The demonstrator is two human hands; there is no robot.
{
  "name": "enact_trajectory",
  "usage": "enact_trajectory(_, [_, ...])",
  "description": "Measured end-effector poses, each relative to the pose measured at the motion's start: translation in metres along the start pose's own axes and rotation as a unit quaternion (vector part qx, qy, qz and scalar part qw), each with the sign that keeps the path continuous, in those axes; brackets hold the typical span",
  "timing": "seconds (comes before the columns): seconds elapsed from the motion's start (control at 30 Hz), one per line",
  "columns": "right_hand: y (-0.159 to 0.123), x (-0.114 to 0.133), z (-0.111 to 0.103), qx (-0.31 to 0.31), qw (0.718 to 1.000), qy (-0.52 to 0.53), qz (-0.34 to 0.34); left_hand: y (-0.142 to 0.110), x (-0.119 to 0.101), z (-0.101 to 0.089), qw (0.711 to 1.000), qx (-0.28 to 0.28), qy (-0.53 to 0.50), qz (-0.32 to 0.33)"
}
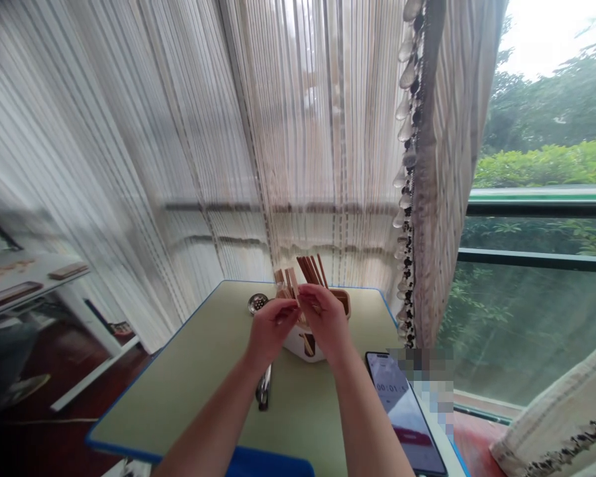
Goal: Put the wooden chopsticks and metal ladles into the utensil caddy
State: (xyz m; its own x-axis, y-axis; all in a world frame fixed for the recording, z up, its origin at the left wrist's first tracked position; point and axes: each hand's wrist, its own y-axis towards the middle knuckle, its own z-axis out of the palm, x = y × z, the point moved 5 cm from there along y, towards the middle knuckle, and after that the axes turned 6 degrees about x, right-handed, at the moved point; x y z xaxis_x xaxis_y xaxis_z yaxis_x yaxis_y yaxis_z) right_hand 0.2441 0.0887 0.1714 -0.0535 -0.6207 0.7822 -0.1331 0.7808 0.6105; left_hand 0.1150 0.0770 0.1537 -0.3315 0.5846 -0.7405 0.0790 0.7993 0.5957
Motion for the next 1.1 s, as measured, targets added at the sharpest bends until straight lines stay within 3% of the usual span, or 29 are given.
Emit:
enact_trajectory(0.17, [-0.007,-0.013,0.001,-0.003,0.999,-0.043,0.014,-0.003,0.008,0.0,0.997,-0.008,0.066,-0.026])
enact_trajectory(0.33, [-0.006,-0.01,-0.003,-0.017,0.998,-0.051,0.012,-0.005,0.007,0.007,0.992,0.024,0.124,-0.002])
enact_trajectory(0.47, [-0.005,-0.011,-0.002,-0.033,0.997,-0.072,0.011,-0.009,0.005,0.01,0.993,0.007,0.115,0.002])
enact_trajectory(0.6, [-0.008,-0.012,0.003,-0.007,0.997,-0.074,0.002,-0.012,0.006,0.009,0.996,-0.024,0.081,-0.003])
enact_trajectory(0.87, [-0.007,-0.006,0.003,-0.019,0.992,-0.116,-0.045,-0.013,0.005,0.009,0.995,-0.033,0.095,0.017])
enact_trajectory(1.0, [-0.007,-0.01,0.007,-0.007,0.992,-0.119,-0.037,-0.013,0.006,0.006,0.995,-0.07,0.077,0.009])
enact_trajectory(1.1, [-0.007,-0.011,0.007,-0.007,0.992,-0.121,-0.031,-0.012,0.009,0.006,0.995,-0.059,0.078,0.005])
